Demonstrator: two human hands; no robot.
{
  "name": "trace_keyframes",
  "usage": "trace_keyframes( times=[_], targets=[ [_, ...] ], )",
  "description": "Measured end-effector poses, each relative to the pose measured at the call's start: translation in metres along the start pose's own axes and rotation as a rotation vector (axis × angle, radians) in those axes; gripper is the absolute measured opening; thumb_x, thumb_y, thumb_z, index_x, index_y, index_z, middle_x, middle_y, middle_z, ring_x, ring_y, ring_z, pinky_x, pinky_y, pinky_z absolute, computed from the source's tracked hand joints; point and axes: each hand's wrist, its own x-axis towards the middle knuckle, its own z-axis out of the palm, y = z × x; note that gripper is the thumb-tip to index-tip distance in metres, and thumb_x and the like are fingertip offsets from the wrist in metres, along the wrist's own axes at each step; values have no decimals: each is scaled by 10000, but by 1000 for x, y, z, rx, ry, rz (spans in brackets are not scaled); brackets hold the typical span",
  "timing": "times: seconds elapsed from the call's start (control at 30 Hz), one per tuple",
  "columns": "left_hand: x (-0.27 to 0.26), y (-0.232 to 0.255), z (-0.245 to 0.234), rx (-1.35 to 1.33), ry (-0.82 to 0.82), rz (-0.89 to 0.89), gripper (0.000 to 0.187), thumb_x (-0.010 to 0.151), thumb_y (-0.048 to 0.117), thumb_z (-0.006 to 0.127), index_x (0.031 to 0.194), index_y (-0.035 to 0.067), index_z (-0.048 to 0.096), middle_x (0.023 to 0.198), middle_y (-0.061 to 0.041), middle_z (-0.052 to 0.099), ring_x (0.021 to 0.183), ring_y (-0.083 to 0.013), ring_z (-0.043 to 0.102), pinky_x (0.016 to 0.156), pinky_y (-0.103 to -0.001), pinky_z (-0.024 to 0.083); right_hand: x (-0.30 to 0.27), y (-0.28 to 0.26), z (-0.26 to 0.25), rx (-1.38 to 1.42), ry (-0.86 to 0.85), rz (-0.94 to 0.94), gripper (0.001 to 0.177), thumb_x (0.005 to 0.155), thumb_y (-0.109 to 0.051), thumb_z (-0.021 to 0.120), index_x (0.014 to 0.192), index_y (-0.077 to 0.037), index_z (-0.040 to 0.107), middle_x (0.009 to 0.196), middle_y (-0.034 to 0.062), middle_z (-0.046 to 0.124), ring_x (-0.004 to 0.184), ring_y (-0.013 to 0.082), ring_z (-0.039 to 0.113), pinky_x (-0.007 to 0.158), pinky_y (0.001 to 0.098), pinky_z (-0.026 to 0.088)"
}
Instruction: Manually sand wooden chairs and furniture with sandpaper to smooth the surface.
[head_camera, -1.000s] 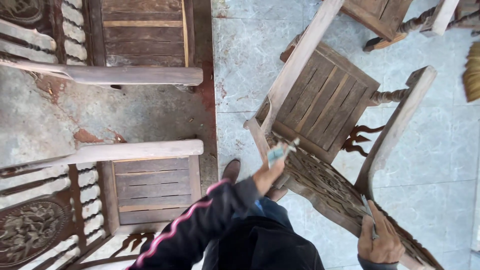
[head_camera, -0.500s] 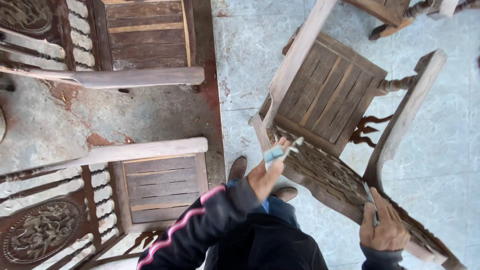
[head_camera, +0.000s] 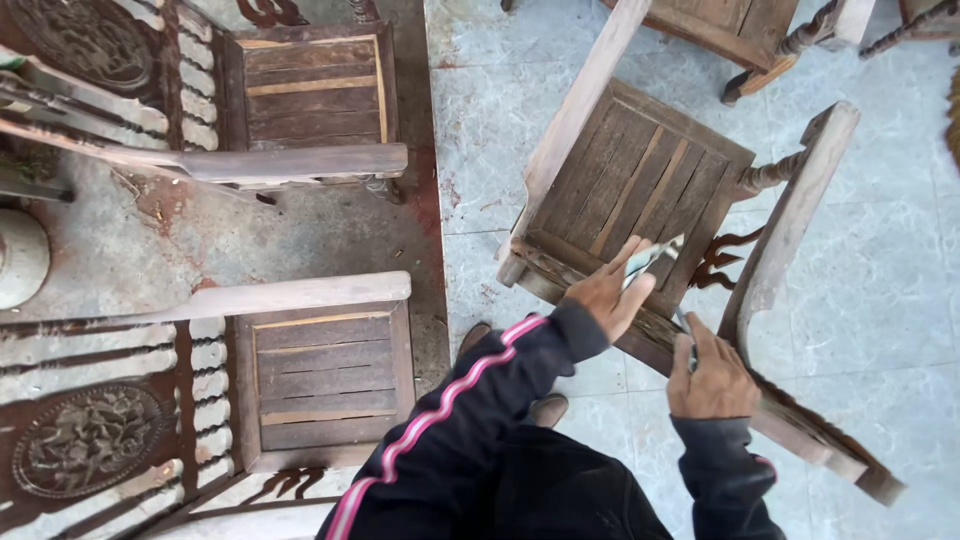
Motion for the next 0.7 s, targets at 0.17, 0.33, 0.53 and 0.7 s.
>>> trace_keyframes(
  times=[0.17, 0.33, 0.53, 0.7],
  targets=[
    [-72, 25, -6, -13, 289, 264, 505, 1120, 242, 455, 1538, -40, 429, 1621, -291, 421, 1534, -409, 403, 1266, -432, 294, 2, 9, 5, 37, 42, -77, 303, 1017, -186, 616, 1263, -37, 712, 1105, 194, 748, 1006, 373, 726, 846, 447, 579],
    [-51, 16, 2, 191, 406, 320, 554, 1117, 243, 470, 1565, -62, 357, 1637, -295, 336, 1549, -400, 343, 1278, -422, 258, 3, 10, 9, 77, 57, -96, 307, 1003, -181, 615, 1255, -33, 708, 1089, 203, 750, 987, 382, 731, 840, 447, 582],
    [-66, 9, 6, 56, 373, 347, 475, 1140, 211, 480, 1549, -22, 418, 1641, -235, 436, 1552, -387, 416, 1271, -445, 348, 2, 20, 14, 92, 76, -106, 322, 1012, -200, 601, 1260, -25, 706, 1082, 219, 751, 938, 382, 735, 811, 442, 587],
    [-49, 43, 10, 633, 361, 280, 650, 945, 174, 629, 1530, -38, 442, 1600, -242, 414, 1512, -403, 370, 1259, -507, 275, 3, 25, 28, 117, 124, -100, 339, 1025, -252, 560, 1242, -30, 697, 1129, 189, 750, 1024, 376, 727, 871, 449, 581]
  ],
)
